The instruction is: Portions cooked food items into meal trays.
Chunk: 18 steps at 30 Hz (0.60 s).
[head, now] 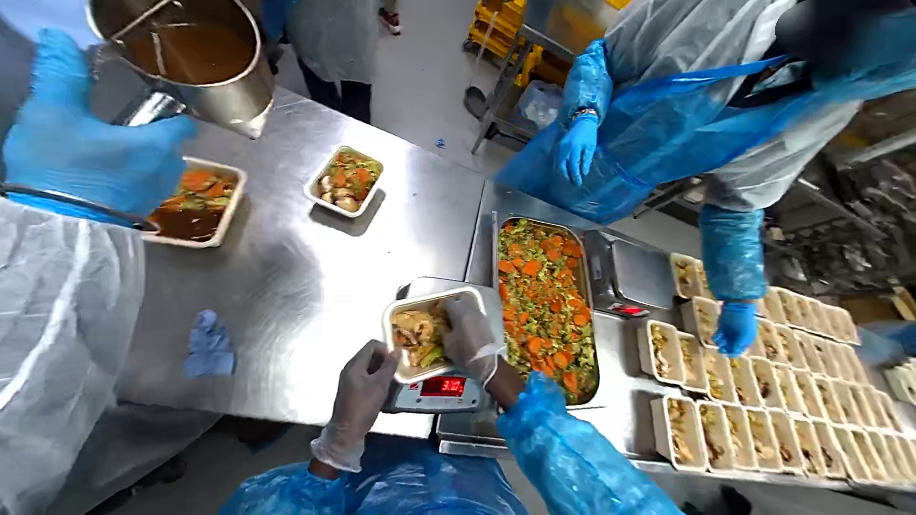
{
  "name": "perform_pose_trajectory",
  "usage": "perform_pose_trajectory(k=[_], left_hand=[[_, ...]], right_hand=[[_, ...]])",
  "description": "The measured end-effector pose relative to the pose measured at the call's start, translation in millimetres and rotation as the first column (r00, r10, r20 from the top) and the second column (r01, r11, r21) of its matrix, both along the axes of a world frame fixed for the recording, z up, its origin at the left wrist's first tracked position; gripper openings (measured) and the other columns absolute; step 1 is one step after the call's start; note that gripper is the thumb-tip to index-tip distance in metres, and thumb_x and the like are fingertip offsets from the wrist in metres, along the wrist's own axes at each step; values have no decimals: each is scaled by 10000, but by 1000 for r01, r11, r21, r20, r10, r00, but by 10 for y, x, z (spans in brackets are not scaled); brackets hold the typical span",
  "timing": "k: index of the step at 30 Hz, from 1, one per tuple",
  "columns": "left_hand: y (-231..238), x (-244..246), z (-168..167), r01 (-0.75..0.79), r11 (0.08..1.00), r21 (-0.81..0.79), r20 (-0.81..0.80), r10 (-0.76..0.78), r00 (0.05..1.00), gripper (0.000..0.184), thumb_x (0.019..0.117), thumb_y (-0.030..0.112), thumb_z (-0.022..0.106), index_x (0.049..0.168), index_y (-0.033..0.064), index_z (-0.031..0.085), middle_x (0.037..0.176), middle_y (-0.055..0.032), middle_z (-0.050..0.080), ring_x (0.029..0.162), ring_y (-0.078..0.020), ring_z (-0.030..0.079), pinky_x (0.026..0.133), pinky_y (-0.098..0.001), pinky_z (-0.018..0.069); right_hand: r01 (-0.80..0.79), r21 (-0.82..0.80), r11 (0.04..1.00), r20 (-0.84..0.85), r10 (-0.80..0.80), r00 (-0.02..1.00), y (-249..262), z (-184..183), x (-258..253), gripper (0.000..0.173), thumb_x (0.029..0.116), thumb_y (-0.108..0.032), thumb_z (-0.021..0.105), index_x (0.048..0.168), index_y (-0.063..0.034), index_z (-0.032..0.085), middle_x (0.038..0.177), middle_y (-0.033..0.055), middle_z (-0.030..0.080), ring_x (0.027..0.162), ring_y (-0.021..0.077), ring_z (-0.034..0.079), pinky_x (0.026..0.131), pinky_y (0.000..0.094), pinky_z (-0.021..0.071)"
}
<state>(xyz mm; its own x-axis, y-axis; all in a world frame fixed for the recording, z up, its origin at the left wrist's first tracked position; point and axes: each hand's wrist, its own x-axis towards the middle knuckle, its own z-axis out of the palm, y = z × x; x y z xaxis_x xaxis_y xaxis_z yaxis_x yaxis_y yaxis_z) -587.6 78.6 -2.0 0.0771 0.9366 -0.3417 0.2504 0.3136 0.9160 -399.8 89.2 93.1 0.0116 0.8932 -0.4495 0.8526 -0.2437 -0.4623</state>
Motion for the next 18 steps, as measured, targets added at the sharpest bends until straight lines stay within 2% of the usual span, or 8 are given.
perform_pose_trajectory(k=[2,4,6,8,10,12,16,18], left_hand=[[20,-33,7,28,1000,8,-10,-28,1000,143,994,167,650,984,27,679,839,-82,673,743,-178,657,709,-401,575],[58,-143,11,70,998,-2,1,-70,998,143,1010,163,628,1013,32,685,865,-84,686,748,-185,664,713,-397,579],[74,-323,16,70,998,6,15,-70,997,176,1030,155,576,1030,25,694,914,-90,712,788,-195,693,742,-400,598],[87,-522,20,28,999,33,-9,-27,1000,203,1051,144,535,1045,3,682,937,-98,710,802,-194,691,750,-389,593],[79,-702,23,-17,1000,19,-40,18,999,225,1069,166,513,1068,-3,660,954,-108,699,820,-201,676,771,-394,570],[73,-819,92,-47,999,-3,-89,46,995,229,1076,187,514,1081,4,652,970,-108,695,825,-186,668,781,-379,560],[70,-843,216,-44,998,-42,-137,38,990,241,1085,195,504,1122,2,643,1015,-129,685,869,-193,659,820,-392,544],[42,-797,203,-32,999,-39,-150,26,988,238,1082,205,512,1120,13,647,1016,-124,688,861,-196,660,812,-399,548]], right_hand=[[10,79,997,-36,-8,999,-2,91,7,325,930,-65,694,1253,-52,664,1232,219,653,1037,373,679,881,537,566],[23,273,962,-91,2,996,-77,117,161,318,917,-31,705,1231,-76,691,1234,169,674,1025,323,693,868,517,586],[88,380,921,-108,-51,993,-241,91,515,282,952,-36,670,1228,-90,690,1221,119,689,1002,268,703,833,494,604],[188,337,923,-57,-179,982,-403,-23,964,264,988,-65,637,1246,-110,667,1196,109,690,974,281,698,801,509,596],[263,183,947,54,-277,959,-416,-290,1335,351,957,-57,663,1305,-104,653,1281,208,654,1079,416,665,870,624,547],[283,-2,959,178,-278,944,-359,-715,1539,457,903,-54,711,1353,-94,647,1355,297,573,1172,505,601,911,696,504],[233,39,972,222,-235,946,-428,-1146,1740,218,913,-22,695,1129,-23,727,1193,291,650,1080,495,640,879,695,511],[300,68,951,167,-308,937,-460,-1077,1833,202,938,-43,677,1132,-31,733,1146,267,692,1055,484,661,869,707,503]])
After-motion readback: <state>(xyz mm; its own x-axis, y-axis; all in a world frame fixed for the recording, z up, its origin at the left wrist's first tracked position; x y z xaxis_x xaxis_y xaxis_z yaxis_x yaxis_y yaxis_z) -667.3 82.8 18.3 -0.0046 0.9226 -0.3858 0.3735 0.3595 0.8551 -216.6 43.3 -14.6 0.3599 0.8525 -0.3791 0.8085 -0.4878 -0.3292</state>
